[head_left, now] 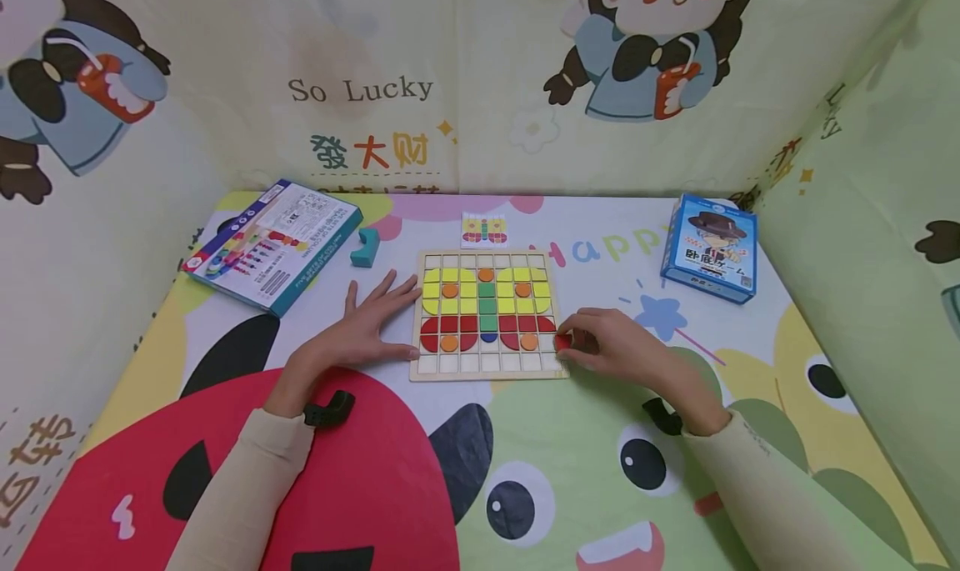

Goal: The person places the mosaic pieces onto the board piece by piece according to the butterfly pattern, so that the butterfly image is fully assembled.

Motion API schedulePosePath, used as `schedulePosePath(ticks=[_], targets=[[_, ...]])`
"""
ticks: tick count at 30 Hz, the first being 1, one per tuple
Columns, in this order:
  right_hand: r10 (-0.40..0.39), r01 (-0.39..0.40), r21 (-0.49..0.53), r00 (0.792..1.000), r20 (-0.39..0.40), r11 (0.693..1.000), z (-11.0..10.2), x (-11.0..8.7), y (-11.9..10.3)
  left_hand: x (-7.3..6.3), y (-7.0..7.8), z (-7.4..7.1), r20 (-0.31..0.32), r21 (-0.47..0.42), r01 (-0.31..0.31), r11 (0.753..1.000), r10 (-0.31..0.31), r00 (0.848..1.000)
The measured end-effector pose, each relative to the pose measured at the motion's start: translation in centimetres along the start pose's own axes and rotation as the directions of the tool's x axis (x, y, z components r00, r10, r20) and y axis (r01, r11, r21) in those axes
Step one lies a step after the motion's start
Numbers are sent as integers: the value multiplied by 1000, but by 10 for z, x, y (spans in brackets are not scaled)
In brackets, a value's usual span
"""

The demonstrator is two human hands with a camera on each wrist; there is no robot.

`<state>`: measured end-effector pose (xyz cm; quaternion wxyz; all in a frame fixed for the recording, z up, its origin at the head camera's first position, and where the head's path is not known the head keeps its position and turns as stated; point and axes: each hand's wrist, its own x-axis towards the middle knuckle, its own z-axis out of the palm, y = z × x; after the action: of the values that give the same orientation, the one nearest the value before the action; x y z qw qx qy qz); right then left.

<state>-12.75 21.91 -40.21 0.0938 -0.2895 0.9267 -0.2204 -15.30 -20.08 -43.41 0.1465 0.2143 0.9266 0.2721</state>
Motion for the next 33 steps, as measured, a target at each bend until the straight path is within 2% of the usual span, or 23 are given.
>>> schedulePosePath(ticks=[6,14,33], targets=[[25,-23,-52,999,30,998,7,13,-10,2,1,1,6,3,-1,1000,1,1000],[37,-34,-87,999,29,996,7,15,-14,3,1,0,5,14,3,1000,-4,1000],[13,-12,-68,1000,19,998,8,16,-9,1,2,0,9,3,6,1000,-6,1000]])
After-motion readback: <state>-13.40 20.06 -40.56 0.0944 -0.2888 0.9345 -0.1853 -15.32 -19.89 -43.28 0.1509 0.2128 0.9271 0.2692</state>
